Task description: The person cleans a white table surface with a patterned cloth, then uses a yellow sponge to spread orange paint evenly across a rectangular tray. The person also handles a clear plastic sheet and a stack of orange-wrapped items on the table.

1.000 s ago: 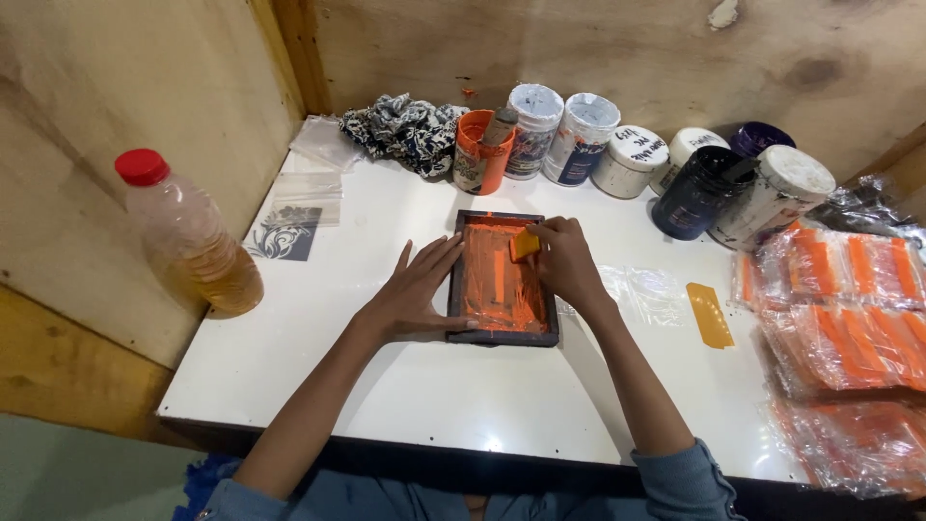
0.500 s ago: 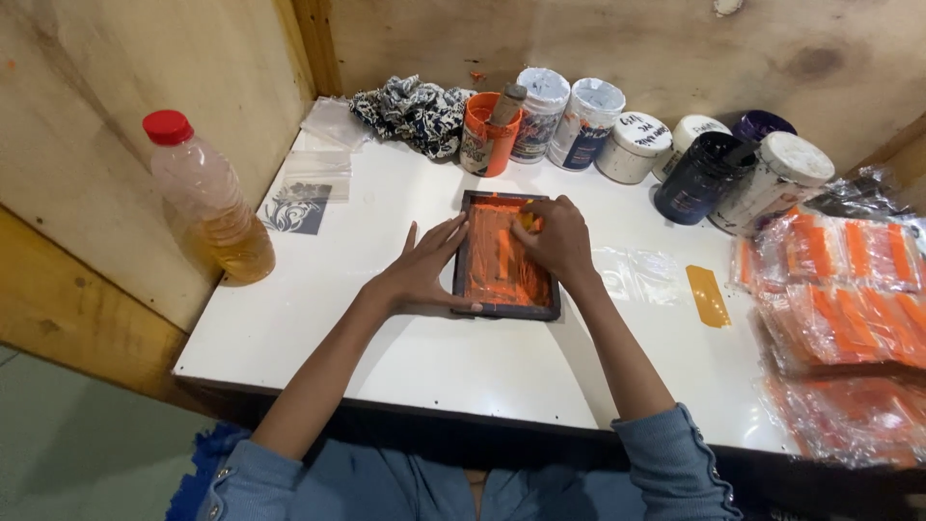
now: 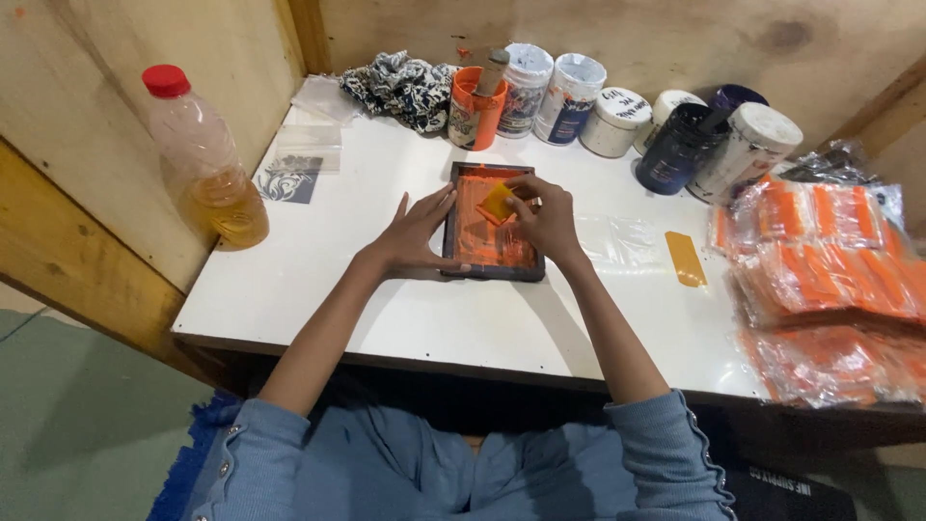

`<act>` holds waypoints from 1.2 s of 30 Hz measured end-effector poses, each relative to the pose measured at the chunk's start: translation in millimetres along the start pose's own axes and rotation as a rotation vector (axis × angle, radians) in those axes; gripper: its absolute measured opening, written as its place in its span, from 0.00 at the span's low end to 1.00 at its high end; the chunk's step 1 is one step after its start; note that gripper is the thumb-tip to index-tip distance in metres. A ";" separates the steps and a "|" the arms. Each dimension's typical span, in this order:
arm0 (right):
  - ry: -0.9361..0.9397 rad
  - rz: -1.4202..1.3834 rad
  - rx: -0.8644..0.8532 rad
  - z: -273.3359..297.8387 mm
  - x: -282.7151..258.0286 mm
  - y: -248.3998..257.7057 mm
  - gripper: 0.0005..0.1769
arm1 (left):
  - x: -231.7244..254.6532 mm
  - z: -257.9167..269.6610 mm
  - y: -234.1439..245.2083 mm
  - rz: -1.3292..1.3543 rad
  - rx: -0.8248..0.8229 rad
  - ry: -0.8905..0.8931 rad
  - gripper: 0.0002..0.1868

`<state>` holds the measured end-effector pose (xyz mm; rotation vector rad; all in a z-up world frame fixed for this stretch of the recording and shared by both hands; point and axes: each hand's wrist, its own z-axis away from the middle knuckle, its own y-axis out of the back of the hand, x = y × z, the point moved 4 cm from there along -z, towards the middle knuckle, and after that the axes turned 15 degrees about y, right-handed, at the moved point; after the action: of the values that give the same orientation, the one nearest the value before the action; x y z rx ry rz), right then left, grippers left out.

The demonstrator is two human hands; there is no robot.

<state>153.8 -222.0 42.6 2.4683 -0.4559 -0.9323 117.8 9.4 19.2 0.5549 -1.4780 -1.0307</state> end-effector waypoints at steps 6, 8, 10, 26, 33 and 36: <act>-0.065 -0.011 -0.205 3.9 -20.9 8.4 0.12 | -0.2 -3.3 0.1 -0.028 -0.020 0.008 0.73; -0.065 -0.010 -0.244 7.4 -24.6 9.2 0.12 | -0.4 -2.6 -1.4 -0.037 -0.024 0.003 0.72; -0.115 -0.036 -0.345 8.2 -24.1 5.6 0.12 | 0.1 -1.8 1.0 -0.035 -0.029 0.003 0.72; -0.155 -0.112 -0.314 -8.7 -42.6 14.5 0.17 | 20.6 5.4 25.6 0.019 -0.118 0.015 0.73; -0.248 -0.158 -0.413 -15.0 -55.2 9.0 0.20 | 30.9 5.8 38.6 0.042 -0.217 0.012 0.82; -0.244 -0.160 -0.435 -7.8 -39.5 -0.4 0.19 | 28.7 6.5 36.4 0.073 -0.224 0.003 0.84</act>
<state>131.0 -201.4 68.6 2.0267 -0.1135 -1.2567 113.8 5.8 65.6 0.3405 -1.3486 -1.1197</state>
